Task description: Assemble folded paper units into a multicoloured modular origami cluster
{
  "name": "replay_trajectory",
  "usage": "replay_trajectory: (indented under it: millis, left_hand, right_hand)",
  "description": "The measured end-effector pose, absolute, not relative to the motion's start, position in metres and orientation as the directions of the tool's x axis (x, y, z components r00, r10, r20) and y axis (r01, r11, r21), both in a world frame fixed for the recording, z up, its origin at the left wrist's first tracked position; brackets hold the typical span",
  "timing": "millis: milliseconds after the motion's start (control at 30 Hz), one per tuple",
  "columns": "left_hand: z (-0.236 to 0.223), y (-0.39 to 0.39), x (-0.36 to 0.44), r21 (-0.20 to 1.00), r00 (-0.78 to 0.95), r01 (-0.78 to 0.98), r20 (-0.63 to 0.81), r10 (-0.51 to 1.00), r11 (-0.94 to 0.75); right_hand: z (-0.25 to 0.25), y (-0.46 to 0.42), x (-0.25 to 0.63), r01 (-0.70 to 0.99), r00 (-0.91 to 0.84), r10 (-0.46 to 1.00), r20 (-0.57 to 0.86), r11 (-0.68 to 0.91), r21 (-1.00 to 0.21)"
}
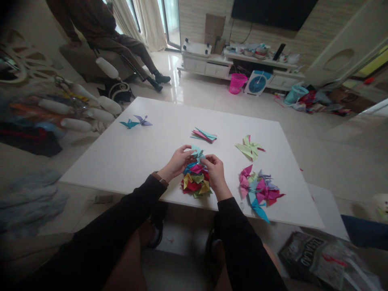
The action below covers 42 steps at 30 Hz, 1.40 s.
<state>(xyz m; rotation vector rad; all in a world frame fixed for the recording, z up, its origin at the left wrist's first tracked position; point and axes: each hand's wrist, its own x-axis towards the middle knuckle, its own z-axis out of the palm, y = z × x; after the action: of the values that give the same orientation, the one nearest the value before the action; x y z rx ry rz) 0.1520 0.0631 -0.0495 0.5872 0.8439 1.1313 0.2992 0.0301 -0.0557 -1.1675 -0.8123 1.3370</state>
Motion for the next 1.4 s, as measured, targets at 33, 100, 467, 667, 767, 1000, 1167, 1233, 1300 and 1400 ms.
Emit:
replay_trajectory:
  millis: [33, 100, 467, 667, 767, 1000, 1167, 1233, 1300, 1400]
  left_hand:
    - [-0.0497, 0.0631, 0.1520, 0.776, 0.182, -0.536, -0.280, 0.943, 0.334]
    - [-0.0503, 0.0632, 0.1521, 0.779, 0.179, -0.532, -0.280, 0.943, 0.332]
    - [-0.0510, 0.0638, 0.1517, 0.785, 0.178, -0.523, -0.281, 0.943, 0.332]
    - [-0.0513, 0.0638, 0.1522, 0.786, 0.173, -0.525, -0.278, 0.945, 0.327]
    - [-0.0515, 0.0641, 0.1523, 0.786, 0.175, -0.525, -0.276, 0.945, 0.327]
    - [-0.0502, 0.0628, 0.1517, 0.788, 0.179, -0.522, -0.274, 0.945, 0.327]
    - [-0.0487, 0.0625, 0.1519, 0.795, 0.174, -0.511, -0.278, 0.945, 0.328]
    - [-0.0488, 0.0627, 0.1520, 0.796, 0.174, -0.509, -0.277, 0.945, 0.327]
    - [-0.0493, 0.0628, 0.1521, 0.795, 0.176, -0.511, -0.276, 0.945, 0.327]
    - [-0.0501, 0.0629, 0.1522, 0.791, 0.182, -0.518, -0.271, 0.945, 0.327]
  right_hand:
    - [-0.0559, 0.0301, 0.2993, -0.291, 0.119, 0.977, -0.175, -0.135, -0.947]
    - [-0.0562, 0.0299, 0.2996, -0.286, 0.121, 0.977, -0.174, -0.133, -0.949]
    - [-0.0565, 0.0301, 0.2989, -0.296, 0.123, 0.976, -0.181, -0.137, -0.945]
    - [-0.0549, 0.0295, 0.2988, -0.301, 0.111, 0.976, -0.188, -0.148, -0.942]
    - [-0.0542, 0.0296, 0.2986, -0.313, 0.118, 0.974, -0.193, -0.149, -0.938]
    - [-0.0527, 0.0287, 0.2977, -0.306, 0.130, 0.973, -0.191, -0.144, -0.941]
    - [-0.0510, 0.0282, 0.2977, -0.279, 0.129, 0.971, -0.200, -0.158, -0.947]
    - [-0.0516, 0.0285, 0.2979, -0.267, 0.129, 0.972, -0.198, -0.158, -0.951]
    - [-0.0527, 0.0289, 0.2982, -0.261, 0.127, 0.973, -0.191, -0.153, -0.953]
    - [-0.0541, 0.0295, 0.2982, -0.284, 0.127, 0.972, -0.199, -0.156, -0.946]
